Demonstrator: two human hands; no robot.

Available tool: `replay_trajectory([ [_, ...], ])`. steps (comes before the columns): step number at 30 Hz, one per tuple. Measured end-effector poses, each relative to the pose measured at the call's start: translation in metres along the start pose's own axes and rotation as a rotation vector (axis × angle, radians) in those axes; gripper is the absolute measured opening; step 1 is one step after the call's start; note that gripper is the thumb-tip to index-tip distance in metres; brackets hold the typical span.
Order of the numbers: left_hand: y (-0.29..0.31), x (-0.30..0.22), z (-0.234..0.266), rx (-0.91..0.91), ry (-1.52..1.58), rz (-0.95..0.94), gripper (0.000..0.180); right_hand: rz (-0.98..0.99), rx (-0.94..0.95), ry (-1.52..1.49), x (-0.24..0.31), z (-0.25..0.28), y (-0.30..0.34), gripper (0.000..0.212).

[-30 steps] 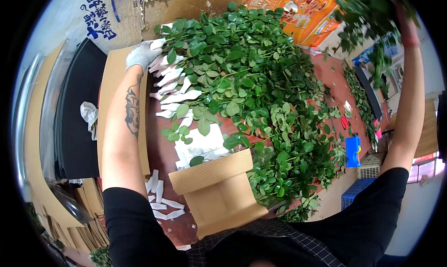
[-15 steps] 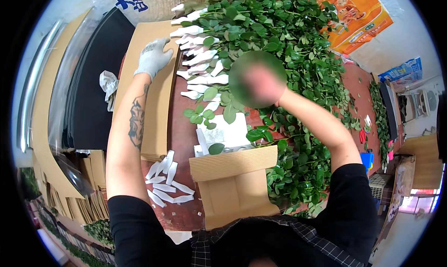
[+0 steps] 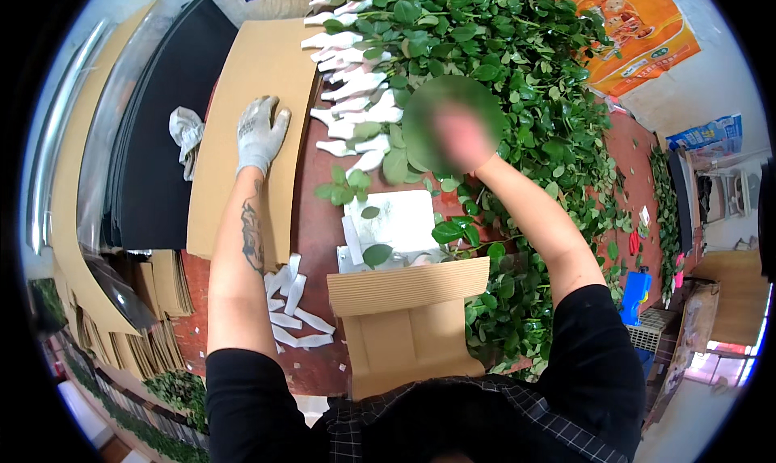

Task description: The person bundles pink roses into cardboard sleeves and secures them using a stapler. They take stems from a pile on the table, place them inside a folded cardboard wrap, and staple the wrap closed by hand.

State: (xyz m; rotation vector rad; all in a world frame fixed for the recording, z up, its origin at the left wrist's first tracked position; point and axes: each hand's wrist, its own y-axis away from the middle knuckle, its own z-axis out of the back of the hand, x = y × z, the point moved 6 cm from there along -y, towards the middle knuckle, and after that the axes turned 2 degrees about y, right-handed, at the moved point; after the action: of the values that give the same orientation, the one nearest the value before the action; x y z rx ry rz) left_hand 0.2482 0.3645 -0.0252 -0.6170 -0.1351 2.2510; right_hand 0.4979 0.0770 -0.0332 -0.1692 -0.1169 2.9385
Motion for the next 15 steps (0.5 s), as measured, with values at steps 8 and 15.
replay_trajectory([
  [8,-0.002,-0.003,0.019,0.047,0.175,0.007,0.049,-0.117,-0.033,-0.251,-0.037,0.090,0.006,0.048],
  [15,-0.008,-0.068,0.048,-0.058,0.965,0.043,0.047,-0.013,-0.179,0.135,-0.154,0.201,0.024,0.041],
])
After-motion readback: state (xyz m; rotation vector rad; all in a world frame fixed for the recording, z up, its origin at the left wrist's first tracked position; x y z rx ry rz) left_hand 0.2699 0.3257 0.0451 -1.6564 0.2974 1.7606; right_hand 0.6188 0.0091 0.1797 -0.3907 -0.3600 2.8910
